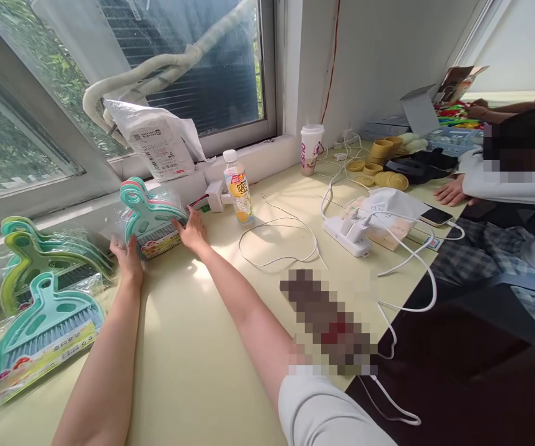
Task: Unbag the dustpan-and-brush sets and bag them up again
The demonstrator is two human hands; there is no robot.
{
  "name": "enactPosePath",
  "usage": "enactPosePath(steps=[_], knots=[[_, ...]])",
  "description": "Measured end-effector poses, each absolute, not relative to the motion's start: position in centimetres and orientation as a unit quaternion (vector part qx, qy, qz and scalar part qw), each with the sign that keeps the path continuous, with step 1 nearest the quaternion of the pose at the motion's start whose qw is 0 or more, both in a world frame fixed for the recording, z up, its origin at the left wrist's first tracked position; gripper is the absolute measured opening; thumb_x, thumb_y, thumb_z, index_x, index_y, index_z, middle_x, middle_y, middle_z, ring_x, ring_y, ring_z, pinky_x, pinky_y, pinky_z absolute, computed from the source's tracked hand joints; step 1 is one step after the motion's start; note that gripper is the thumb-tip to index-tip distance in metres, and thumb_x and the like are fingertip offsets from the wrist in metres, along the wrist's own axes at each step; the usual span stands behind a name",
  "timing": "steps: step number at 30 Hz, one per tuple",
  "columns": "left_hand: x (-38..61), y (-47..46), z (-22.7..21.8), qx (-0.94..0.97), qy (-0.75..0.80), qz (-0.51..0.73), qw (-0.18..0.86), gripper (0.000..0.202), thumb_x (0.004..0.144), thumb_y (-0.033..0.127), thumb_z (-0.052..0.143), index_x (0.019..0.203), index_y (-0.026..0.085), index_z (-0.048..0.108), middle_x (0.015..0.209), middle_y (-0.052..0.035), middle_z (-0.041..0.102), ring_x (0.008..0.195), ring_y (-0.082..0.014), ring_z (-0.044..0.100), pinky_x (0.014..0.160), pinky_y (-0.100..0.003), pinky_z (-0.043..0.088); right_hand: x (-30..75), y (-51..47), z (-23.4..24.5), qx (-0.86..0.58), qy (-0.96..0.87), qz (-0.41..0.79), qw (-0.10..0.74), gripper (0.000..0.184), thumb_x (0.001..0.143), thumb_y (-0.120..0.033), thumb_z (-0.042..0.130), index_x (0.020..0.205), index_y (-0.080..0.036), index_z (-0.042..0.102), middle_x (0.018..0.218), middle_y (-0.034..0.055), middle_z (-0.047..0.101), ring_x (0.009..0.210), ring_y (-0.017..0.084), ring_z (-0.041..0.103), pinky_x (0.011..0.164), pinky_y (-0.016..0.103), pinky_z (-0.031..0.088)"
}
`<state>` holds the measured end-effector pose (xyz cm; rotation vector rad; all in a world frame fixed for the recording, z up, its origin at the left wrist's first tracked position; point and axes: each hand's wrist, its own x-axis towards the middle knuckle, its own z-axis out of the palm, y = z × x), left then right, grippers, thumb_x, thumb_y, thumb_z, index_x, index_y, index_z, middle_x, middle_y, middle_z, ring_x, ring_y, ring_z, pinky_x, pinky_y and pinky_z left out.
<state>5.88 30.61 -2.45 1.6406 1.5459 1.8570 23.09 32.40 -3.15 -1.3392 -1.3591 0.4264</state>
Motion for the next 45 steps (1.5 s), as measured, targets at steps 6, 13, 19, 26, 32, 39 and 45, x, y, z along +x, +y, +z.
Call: enactPosePath(steps=[6, 13, 19, 26, 32, 39, 45], knots=[[7.3, 24.6, -0.6, 0.530, 0.575, 0.621, -0.052, 0.073, 0.088, 0.043, 0.051, 0.145, 0.016, 0.014, 0.151, -0.0215, 0.020, 0.138, -0.0265, 0.032, 0.109, -0.045, 0.035, 23.2, 29.7, -2.3, -0.590, -0.589, 0.087, 0.545, 0.074, 0.095, -0.054, 0.036, 0.152, -0.016, 0.011, 0.154, 0.0171, 0.027, 0.143, 0.026, 0.026, 0.113, 0.046, 0.028], [7.5, 16.1, 0.6, 0.452, 0.705, 0.517, -0.177, 0.055, 0.085, 0.027, 0.048, 0.135, 0.013, 0.031, 0.153, -0.0214, 0.019, 0.145, -0.0311, 0.014, 0.116, -0.059, 0.006, 23.0, 21.7, -1.4, -0.609, -0.619, -0.003, 0.497, 0.065, 0.094, -0.033, 0.041, 0.151, -0.017, 0.016, 0.157, 0.0148, 0.022, 0.144, 0.024, 0.023, 0.114, 0.047, 0.026], [0.1, 10.7, 0.6, 0.463, 0.805, 0.353, -0.115, 0.061, 0.091, 0.040, 0.037, 0.145, 0.013, 0.031, 0.157, -0.0210, 0.019, 0.146, -0.0378, 0.008, 0.110, -0.069, 0.006, 21.2, 14.6, -1.9, -0.609, -0.671, 0.018, 0.422, 0.068, 0.086, -0.020, 0.050, 0.149, -0.022, 0.025, 0.156, 0.0120, 0.024, 0.146, 0.026, 0.018, 0.115, 0.051, 0.024], [-1.7, 5.4, -1.0, 0.571, 0.805, 0.157, 0.032, 0.062, 0.093, 0.051, 0.032, 0.149, 0.024, 0.032, 0.160, -0.0140, 0.014, 0.147, -0.0360, 0.008, 0.109, -0.068, 0.002, 20.3, 12.6, -2.3, -0.575, -0.724, 0.105, 0.367, 0.061, 0.080, -0.005, 0.053, 0.135, -0.031, 0.052, 0.157, 0.0037, 0.026, 0.144, 0.029, 0.022, 0.109, 0.046, 0.033], [-1.8, 4.1, -1.2, 0.542, 0.798, 0.264, 0.025, 0.054, 0.095, 0.047, 0.033, 0.142, 0.022, 0.042, 0.155, -0.0146, 0.031, 0.146, -0.0306, 0.017, 0.110, -0.067, -0.002, 20.1, 15.9, 0.0, -0.577, -0.695, 0.055, 0.425, 0.042, 0.087, -0.011, 0.049, 0.122, -0.030, 0.064, 0.136, 0.0068, 0.054, 0.124, 0.027, 0.046, 0.101, 0.044, 0.039], [-4.5, 4.4, -1.2, 0.369, 0.851, 0.369, -0.048, 0.050, 0.091, 0.034, 0.044, 0.138, 0.015, 0.042, 0.154, -0.0208, 0.028, 0.145, -0.0342, 0.016, 0.111, -0.064, 0.013, 19.9, 24.1, 3.4, -0.574, -0.640, 0.005, 0.511, 0.053, 0.090, -0.024, 0.048, 0.140, -0.013, 0.038, 0.142, 0.0226, 0.038, 0.126, 0.027, 0.046, 0.101, 0.041, 0.041], [-6.0, 4.5, -1.3, 0.328, 0.841, 0.430, 0.036, 0.048, 0.092, 0.032, 0.042, 0.136, 0.013, 0.040, 0.141, -0.0196, 0.045, 0.132, -0.0284, 0.042, 0.106, -0.041, 0.036, 20.2, 25.3, 0.7, -0.543, -0.694, -0.101, 0.461, 0.060, 0.091, -0.022, 0.045, 0.147, -0.016, 0.025, 0.153, 0.0224, 0.016, 0.142, 0.028, 0.024, 0.108, 0.049, 0.031]])
